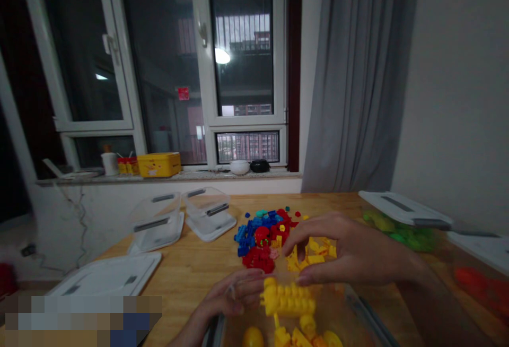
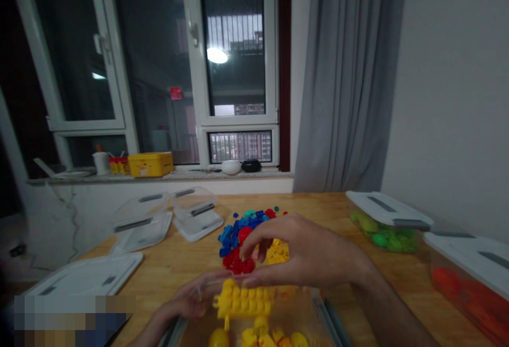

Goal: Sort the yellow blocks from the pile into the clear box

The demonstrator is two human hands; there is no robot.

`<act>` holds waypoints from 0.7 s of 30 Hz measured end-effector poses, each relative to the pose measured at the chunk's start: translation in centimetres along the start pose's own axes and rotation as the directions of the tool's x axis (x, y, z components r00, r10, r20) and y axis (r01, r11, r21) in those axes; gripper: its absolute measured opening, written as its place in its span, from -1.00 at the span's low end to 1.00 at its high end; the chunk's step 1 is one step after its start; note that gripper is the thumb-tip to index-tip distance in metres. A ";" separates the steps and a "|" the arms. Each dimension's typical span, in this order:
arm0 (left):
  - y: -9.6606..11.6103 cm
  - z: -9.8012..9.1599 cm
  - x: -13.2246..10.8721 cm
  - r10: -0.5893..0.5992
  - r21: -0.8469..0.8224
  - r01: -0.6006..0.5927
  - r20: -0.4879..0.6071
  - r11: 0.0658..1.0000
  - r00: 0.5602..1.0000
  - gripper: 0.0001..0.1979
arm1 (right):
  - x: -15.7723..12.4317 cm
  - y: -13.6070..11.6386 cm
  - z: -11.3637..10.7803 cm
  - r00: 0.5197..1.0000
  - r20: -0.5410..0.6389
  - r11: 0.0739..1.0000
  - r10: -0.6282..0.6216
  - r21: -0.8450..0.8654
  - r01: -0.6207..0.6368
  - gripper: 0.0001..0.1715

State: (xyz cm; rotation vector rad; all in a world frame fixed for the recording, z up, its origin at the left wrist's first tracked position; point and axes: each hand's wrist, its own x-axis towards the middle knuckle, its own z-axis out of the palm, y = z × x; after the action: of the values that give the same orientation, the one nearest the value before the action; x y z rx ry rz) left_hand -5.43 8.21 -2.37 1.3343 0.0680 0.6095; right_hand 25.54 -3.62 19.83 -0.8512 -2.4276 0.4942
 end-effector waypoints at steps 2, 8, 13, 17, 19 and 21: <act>0.3 0.1 0.1 0.011 0.018 -0.012 0.052 1.000 0.999 -0.19 | 0.1 0.5 -0.2 0.998 -0.061 1.000 0.000 -0.022 -0.001 -0.60; -0.5 -0.3 0.4 0.041 -0.015 -0.040 0.087 0.999 0.995 -0.24 | 0.7 3.4 -1.0 0.965 -0.248 0.996 0.088 0.007 -0.089 -0.62; -0.3 -0.1 0.3 0.049 -0.014 -0.048 0.092 0.999 0.995 -0.23 | 2.0 9.0 -1.8 0.936 -0.300 0.981 0.187 0.095 -0.166 -0.56; -0.2 -0.3 0.3 0.043 -0.008 -0.042 0.098 0.999 0.994 -0.21 | 2.6 15.2 -2.1 0.896 -0.326 0.952 0.301 0.047 -0.302 -0.57; -0.2 -0.3 0.3 0.027 -0.004 -0.027 0.102 1.000 0.994 -0.22 | 2.4 18.4 -2.1 0.873 -0.318 0.922 0.371 0.013 -0.387 -0.61; -0.1 -0.1 0.4 0.019 -0.008 -0.018 0.082 1.000 0.996 -0.23 | 2.0 21.6 -2.0 0.844 -0.309 0.887 0.438 -0.001 -0.461 -0.67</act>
State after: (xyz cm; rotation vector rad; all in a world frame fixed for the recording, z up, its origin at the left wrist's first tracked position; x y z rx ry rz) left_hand -5.13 8.48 -2.34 1.3529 -0.0133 0.5695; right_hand 35.45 13.91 11.57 -1.4347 -1.9710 0.4034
